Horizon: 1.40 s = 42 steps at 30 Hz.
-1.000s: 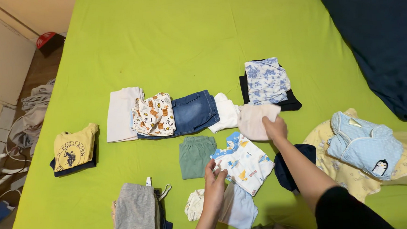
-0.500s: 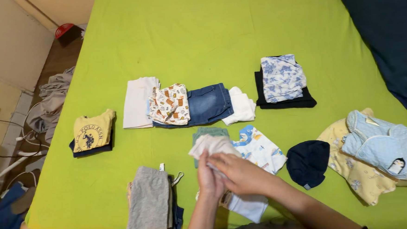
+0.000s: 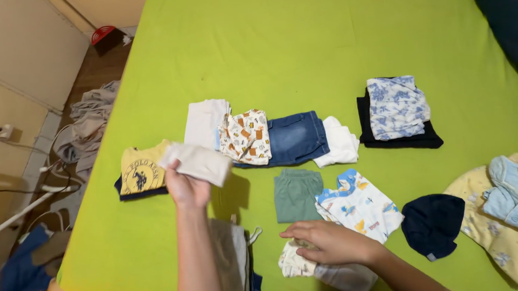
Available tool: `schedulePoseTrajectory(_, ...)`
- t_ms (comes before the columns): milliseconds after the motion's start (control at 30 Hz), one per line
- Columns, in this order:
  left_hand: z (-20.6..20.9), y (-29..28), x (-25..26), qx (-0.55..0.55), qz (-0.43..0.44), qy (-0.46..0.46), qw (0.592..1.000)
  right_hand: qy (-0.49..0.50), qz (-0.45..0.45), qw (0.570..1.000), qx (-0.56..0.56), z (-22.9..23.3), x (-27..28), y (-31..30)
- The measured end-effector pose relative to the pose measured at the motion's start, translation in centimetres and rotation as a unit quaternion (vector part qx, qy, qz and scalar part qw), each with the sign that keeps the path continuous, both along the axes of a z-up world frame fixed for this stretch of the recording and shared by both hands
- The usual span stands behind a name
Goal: The person folds various baby garments on a green bedsheet and places them into an open drawer. They handle shirts, pants, and patterned items one by one, folding each piece and stacking them before transferring them to the drawer.
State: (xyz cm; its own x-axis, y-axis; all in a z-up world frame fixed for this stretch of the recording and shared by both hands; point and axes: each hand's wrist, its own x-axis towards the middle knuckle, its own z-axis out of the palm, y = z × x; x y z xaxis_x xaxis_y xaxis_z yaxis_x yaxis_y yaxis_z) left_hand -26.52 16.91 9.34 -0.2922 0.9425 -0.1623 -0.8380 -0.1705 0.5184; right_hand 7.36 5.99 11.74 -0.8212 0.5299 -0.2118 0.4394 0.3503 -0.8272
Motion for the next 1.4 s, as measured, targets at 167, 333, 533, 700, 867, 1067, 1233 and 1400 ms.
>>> schedulePoseTrajectory(167,1.4,7.0,-4.6,0.107,-0.012,-0.035,0.994,-0.007,-0.029,1.000,-0.008,-1.3,-0.2,2.3)
schedulePoseTrajectory(333,-7.0,11.0,-7.4,0.088,0.009,-0.027,0.996,0.018,-0.090,0.995,-0.039,-2.3,0.9,3.9)
schedulePoseTrajectory(533,-23.0,10.3,-9.5,-0.252,0.027,-0.057,0.966,-0.019,-0.175,0.978,-0.108,-4.0,1.3,4.9)
schedulePoseTrajectory(700,-25.1,11.1,-8.1,-0.345,0.152,0.141,0.916,-0.035,-0.194,0.977,-0.085,-8.4,1.9,5.4)
schedulePoseTrajectory(867,-20.6,9.5,-2.9,-0.494,0.255,0.173,0.813,-0.076,-0.430,0.880,-0.185,-18.7,4.6,10.1)
schedulePoseTrajectory(1067,-21.3,3.5,8.3,-0.412,0.169,0.242,0.862,-0.121,-0.717,0.685,0.032,-28.3,9.8,18.2)
schedulePoseTrajectory(1233,-22.4,-0.1,15.4,-0.409,-0.004,0.171,0.896,0.056,-0.701,0.675,-0.221,-27.6,10.2,19.1)
schedulePoseTrajectory(1400,-17.5,-2.0,19.2,-0.303,-0.253,0.112,0.912,0.203,-0.714,0.670,0.030,-21.5,8.8,14.1)
